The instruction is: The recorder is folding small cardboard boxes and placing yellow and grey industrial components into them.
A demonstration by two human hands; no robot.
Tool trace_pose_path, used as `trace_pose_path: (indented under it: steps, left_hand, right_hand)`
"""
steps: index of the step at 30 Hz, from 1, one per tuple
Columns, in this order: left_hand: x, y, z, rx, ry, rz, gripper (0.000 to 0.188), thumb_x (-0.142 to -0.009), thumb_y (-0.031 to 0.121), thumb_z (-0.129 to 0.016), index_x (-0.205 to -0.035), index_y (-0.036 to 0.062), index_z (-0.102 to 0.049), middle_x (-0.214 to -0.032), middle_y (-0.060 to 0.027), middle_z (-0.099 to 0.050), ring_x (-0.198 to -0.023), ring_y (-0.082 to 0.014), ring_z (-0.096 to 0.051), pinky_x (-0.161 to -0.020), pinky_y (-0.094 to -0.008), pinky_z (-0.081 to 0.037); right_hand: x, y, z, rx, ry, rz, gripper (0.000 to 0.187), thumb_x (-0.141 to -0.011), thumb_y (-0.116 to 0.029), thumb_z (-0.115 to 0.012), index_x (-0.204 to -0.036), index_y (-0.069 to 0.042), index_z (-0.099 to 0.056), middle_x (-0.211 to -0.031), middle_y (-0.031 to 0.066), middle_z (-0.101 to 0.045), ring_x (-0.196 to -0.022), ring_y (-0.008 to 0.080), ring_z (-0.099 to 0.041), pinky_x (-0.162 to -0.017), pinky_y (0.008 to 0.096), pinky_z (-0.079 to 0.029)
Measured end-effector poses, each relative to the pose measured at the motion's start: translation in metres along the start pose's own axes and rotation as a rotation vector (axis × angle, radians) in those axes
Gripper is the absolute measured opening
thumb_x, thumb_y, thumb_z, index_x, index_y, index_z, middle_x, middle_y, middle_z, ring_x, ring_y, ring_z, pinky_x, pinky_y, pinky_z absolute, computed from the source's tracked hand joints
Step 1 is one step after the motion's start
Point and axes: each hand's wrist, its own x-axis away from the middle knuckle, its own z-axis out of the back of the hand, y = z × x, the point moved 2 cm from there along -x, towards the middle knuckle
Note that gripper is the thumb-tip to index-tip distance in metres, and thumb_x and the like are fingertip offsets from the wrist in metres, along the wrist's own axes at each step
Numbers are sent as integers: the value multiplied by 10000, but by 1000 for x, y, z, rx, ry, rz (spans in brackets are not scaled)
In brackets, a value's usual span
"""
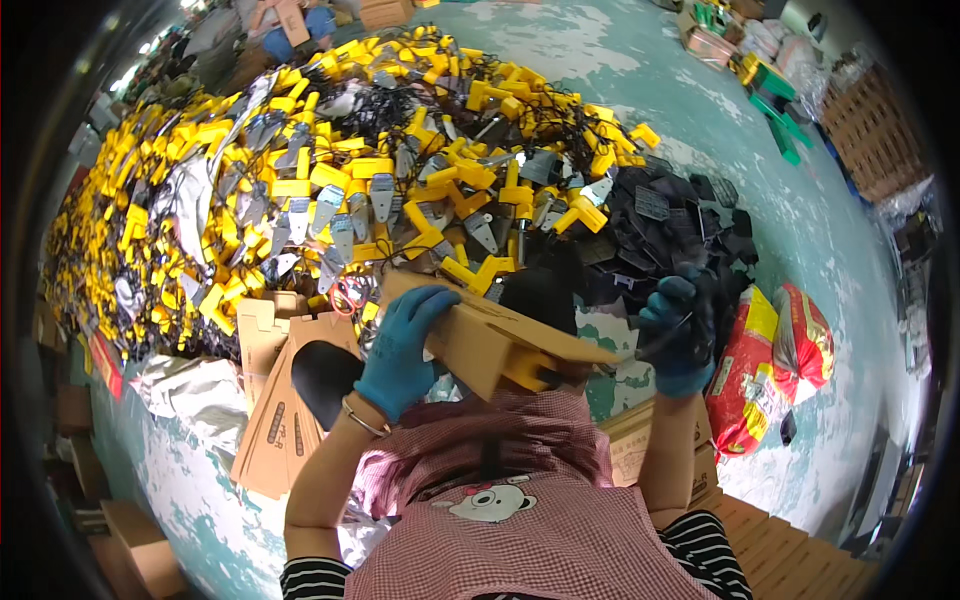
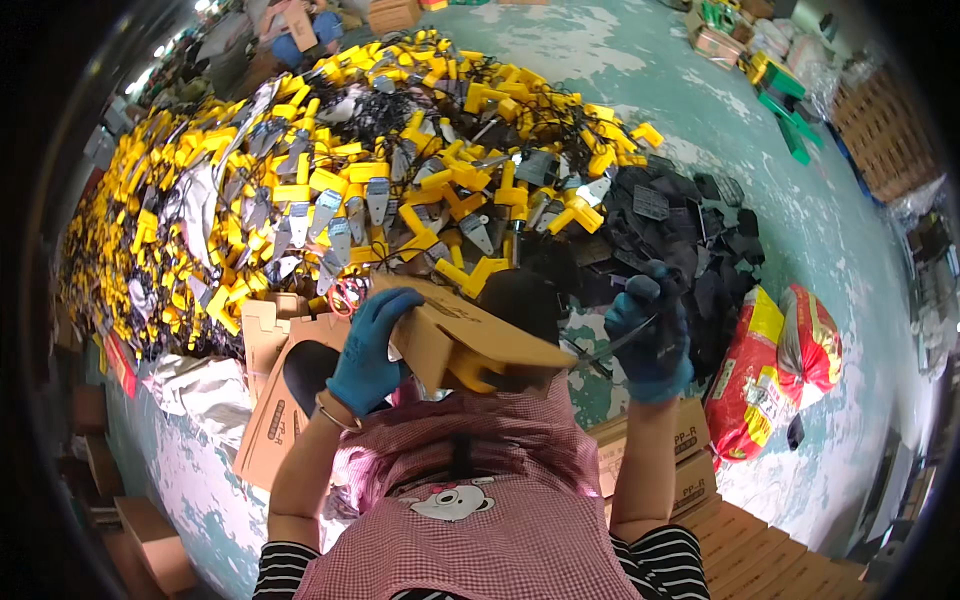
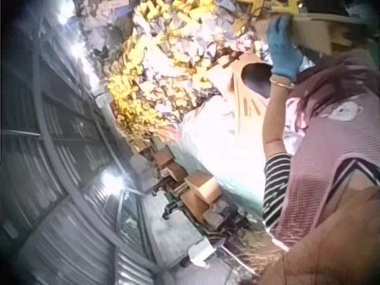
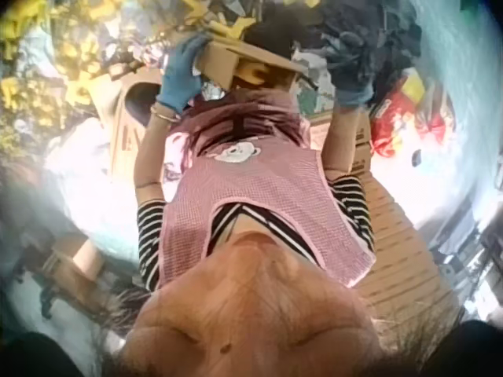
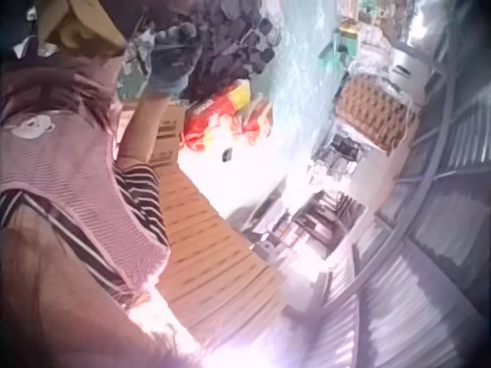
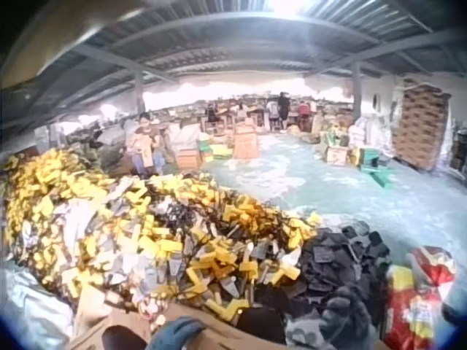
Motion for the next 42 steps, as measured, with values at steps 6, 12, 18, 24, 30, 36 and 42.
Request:
trace_pose_path:
  steps: [6, 12, 18, 24, 30, 36, 42]
  left_hand:
    - [56, -6, -24, 360, 227, 357, 941, -575, 229, -940, -1354, 35, -450, -1249, -161, -532, -1159, -332, -555, -999, -400, -471]
    - [98, -13, -39, 522, 249, 626, 958, -599, 250, -936, -1377, 20, -427, -1295, -160, -507, -1186, -336, -544, -1045, -417, -445]
    - [24, 49, 42, -3, 513, 40, 762, -744, 223, -852, -1360, 14, -455, -1361, -205, -505, -1224, -386, -527, -1017, -454, -446]
    - [-17, 53, 51, 448, 275, 2, 443, -809, 194, -724, -1197, 30, -588, -1240, -174, -587, -1115, -352, -581, -924, -423, -478]
    - [-46, 24, 50, -61, 257, -120, 296, -794, 160, -671, -1075, 71, -649, -1100, -119, -621, -1007, -283, -621, -852, -409, -505]
    - [-38, 14, 16, -510, -554, 92, 180, -830, 274, -670, -891, 120, -740, -992, -76, -655, -944, -261, -671, -798, -386, -524]
    - [-53, -9, 28, -125, -415, -47, 300, -748, 352, -784, -853, 71, -769, -875, -111, -743, -856, -295, -720, -761, -385, -579]
  right_hand:
    - [-31, 80, -111, 1306, -65, 105, 274, -814, -19, -716, -1061, -47, -602, -1058, 62, -661, -1007, 270, -658, -870, 393, -543]
    - [-77, 136, -124, 2333, -823, 224, 319, -686, -69, -721, -988, -80, -619, -1017, 73, -650, -1095, 299, -589, -1002, 443, -437]
    - [-85, 150, -104, 2459, -861, 264, 229, -734, -110, -664, -957, -84, -617, -874, 82, -631, -1046, 306, -584, -1061, 467, -406]
    - [-85, 141, -95, 2526, -737, 257, 224, -754, -128, -665, -973, -89, -638, -888, 89, -646, -1046, 295, -587, -1062, 464, -403]
    - [-85, 128, -84, 2085, -309, -186, 519, -686, -121, -749, -1180, -76, -599, -1134, 121, -632, -1157, 316, -557, -1089, 469, -377]
    - [-74, 148, -93, 2497, -708, -81, 742, -604, -207, -821, -1278, -68, -541, -1294, 129, -577, -1175, 292, -559, -1109, 477, -350]
    - [-88, 166, -109, 2370, -569, -280, 585, -585, -198, -851, -1110, -76, -625, -1047, 109, -683, -1000, 329, -628, -987, 479, -427]
